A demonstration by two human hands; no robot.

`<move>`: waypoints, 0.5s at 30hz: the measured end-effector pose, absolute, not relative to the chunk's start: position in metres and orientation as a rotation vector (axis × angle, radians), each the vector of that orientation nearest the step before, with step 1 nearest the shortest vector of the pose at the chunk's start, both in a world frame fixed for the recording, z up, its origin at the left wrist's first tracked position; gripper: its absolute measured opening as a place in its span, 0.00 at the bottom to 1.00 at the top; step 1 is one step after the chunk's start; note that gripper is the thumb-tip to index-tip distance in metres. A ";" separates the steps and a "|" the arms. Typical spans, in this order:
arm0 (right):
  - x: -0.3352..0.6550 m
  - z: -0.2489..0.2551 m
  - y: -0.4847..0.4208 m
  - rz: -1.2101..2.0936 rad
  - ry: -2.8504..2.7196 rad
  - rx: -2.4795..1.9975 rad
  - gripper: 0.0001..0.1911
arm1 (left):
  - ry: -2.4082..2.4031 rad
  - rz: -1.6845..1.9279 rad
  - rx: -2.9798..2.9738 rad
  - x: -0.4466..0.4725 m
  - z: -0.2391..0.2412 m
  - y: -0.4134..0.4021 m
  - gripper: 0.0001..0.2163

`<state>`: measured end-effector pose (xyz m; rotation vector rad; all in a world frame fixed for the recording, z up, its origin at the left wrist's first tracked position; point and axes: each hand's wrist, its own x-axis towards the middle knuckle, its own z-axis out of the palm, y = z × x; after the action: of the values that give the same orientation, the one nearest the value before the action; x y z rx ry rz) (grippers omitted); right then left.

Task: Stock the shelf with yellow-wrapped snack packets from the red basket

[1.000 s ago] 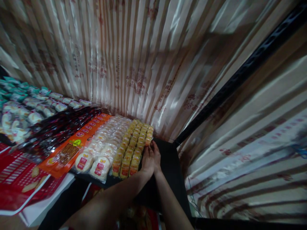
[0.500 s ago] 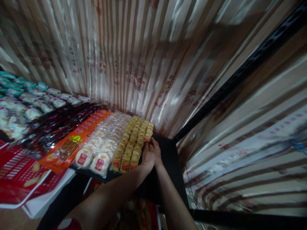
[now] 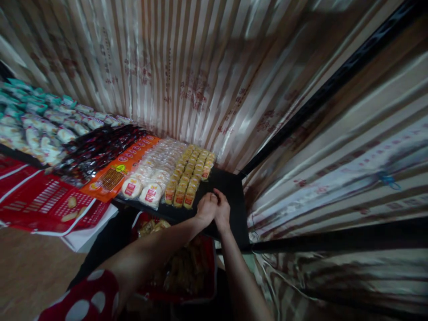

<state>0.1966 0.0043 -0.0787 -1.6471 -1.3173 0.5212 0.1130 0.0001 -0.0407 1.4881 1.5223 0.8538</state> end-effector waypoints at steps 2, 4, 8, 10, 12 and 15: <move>0.192 -0.076 -0.025 0.532 -1.297 -1.656 0.21 | 1.483 0.816 1.498 0.103 -0.037 -0.022 0.14; 0.186 -0.074 -0.053 0.539 -1.294 -1.664 0.19 | 1.433 0.787 1.532 0.093 -0.037 -0.045 0.13; 0.175 -0.077 -0.104 0.488 -1.406 -1.661 0.15 | 1.362 0.833 1.593 0.071 -0.054 -0.090 0.14; 0.170 -0.083 -0.123 0.478 -1.525 -1.661 0.14 | 1.351 0.842 1.592 0.060 -0.068 -0.107 0.14; 0.164 -0.091 -0.135 0.526 -1.647 -1.686 0.14 | 1.365 0.793 1.574 0.049 -0.085 -0.119 0.12; 0.156 -0.107 -0.141 0.656 -1.818 -1.752 0.15 | 1.432 0.661 1.495 0.032 -0.108 -0.127 0.12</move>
<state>0.1556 -0.1406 -0.1068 -1.7516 -1.8178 0.6557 0.0321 -0.1269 -0.1084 1.4954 1.4320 0.6605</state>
